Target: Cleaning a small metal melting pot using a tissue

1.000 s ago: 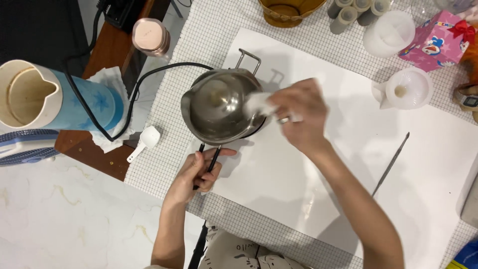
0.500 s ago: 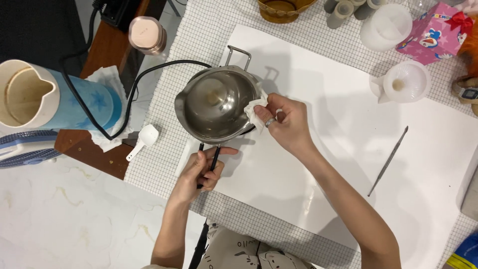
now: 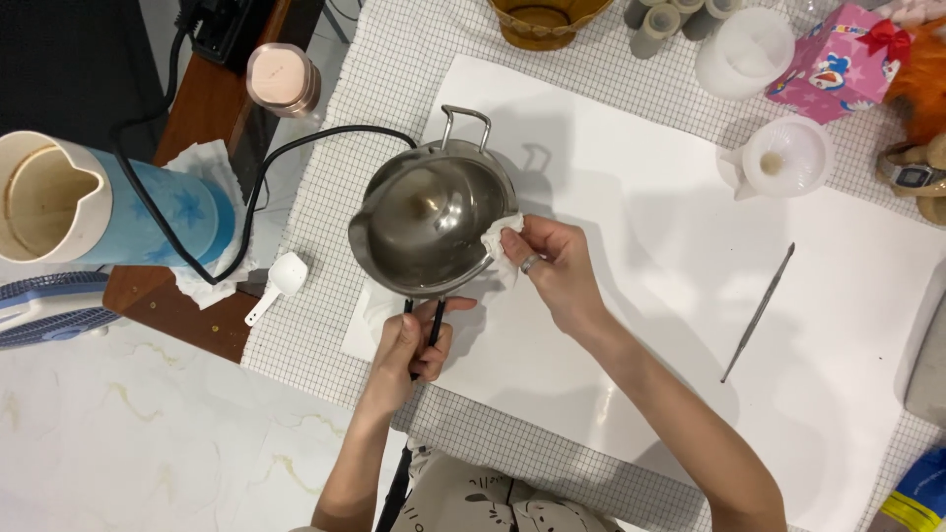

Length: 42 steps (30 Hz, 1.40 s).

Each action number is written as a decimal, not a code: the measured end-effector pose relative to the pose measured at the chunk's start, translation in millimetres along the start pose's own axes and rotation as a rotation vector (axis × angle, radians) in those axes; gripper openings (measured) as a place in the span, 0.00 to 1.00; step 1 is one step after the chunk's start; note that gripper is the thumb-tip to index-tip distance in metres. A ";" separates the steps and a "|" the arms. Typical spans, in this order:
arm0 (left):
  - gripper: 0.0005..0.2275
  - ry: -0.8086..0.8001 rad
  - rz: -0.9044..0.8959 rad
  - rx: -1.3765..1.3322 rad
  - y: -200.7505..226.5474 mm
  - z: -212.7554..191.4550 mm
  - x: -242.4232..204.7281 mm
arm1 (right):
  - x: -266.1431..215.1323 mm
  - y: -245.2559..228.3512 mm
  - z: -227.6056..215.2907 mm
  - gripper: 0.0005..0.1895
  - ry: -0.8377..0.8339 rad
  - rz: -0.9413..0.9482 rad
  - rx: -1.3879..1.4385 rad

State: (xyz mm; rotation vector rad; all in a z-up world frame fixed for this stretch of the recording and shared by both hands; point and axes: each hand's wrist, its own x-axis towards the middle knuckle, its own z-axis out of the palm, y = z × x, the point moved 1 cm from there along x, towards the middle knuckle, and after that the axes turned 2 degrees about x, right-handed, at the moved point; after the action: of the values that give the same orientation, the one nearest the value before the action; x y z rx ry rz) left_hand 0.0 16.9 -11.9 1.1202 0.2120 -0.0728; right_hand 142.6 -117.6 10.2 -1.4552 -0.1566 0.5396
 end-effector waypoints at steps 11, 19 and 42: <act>0.38 0.043 -0.013 0.099 12.5 31.6 -5.1 | -15.0 -19.7 -3.5 0.09 -0.027 -0.021 0.090; 0.35 -0.085 -0.173 -0.051 30.2 30.5 -25.0 | -5.0 -29.2 -22.3 0.14 -0.010 -0.422 -0.437; 0.27 0.059 -0.008 0.331 64.0 18.7 -0.9 | 11.8 -21.2 -66.4 0.06 0.221 -1.177 -1.035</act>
State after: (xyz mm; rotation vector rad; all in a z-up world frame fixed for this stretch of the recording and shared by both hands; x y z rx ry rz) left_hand 12.1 28.0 52.7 1.4529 0.2631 -0.0839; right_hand 186.1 -172.5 19.5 -2.0358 -1.1483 -0.7926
